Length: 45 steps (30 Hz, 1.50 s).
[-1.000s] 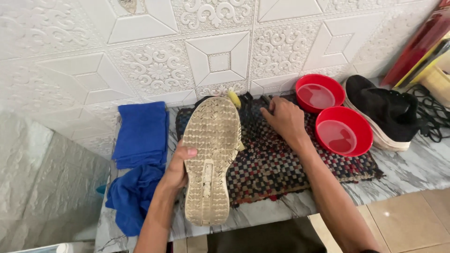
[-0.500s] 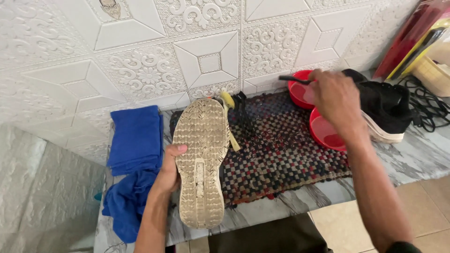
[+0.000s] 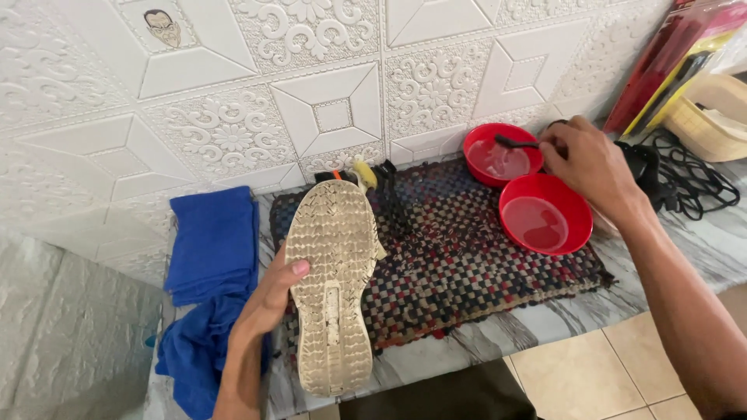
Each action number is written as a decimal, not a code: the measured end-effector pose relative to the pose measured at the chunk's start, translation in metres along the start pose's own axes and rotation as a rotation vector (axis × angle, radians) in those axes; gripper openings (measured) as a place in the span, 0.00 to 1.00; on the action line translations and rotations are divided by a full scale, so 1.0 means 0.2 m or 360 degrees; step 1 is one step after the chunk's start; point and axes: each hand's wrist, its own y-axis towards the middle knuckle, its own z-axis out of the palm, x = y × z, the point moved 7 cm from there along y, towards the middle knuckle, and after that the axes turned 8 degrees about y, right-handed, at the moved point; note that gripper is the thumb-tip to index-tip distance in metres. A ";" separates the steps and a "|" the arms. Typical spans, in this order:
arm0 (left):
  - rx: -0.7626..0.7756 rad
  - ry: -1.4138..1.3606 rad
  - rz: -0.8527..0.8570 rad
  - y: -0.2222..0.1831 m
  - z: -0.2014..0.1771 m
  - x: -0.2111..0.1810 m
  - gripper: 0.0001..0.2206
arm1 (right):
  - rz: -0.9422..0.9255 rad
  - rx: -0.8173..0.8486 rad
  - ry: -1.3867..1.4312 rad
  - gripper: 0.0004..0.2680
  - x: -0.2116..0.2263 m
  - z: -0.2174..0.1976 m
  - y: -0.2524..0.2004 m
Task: The person is cleaning the sole of a sneaker by scrubbing it with a brush dipped in soapy water and then wiping it with a blue cloth.
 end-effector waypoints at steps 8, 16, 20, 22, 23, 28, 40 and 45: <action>0.0382 0.0250 -0.0020 -0.02 0.01 0.11 0.47 | 0.0314 0.0315 -0.0077 0.07 -0.02 -0.15 -0.34; 0.0068 -0.0431 0.0094 0.06 0.08 0.02 0.48 | 0.0393 0.0349 -0.0279 0.11 -0.15 -0.07 -0.50; -0.0144 -0.0481 0.0113 0.08 0.07 0.07 0.37 | 0.0313 0.0154 -0.0481 0.13 -0.20 -0.10 -0.56; -0.0190 -0.0373 0.0169 0.07 0.07 0.03 0.35 | 0.0198 0.0069 -0.0646 0.14 -0.19 -0.12 -0.60; -0.0229 -0.0384 0.0236 0.06 0.06 -0.03 0.38 | 0.0206 0.0096 -0.0608 0.14 -0.17 -0.13 -0.61; -0.0112 -0.0248 0.0235 -0.11 0.08 -0.30 0.41 | 0.0157 0.0115 -0.0672 0.11 -0.11 -0.18 -0.64; 0.0081 0.0448 0.0195 -0.23 0.15 -0.76 0.35 | -0.0844 -0.0061 0.0270 0.10 0.52 -0.10 -0.53; 0.0086 0.0584 0.0065 -0.17 0.13 -0.59 0.36 | -0.1129 -0.0374 0.0720 0.09 0.73 -0.10 -0.48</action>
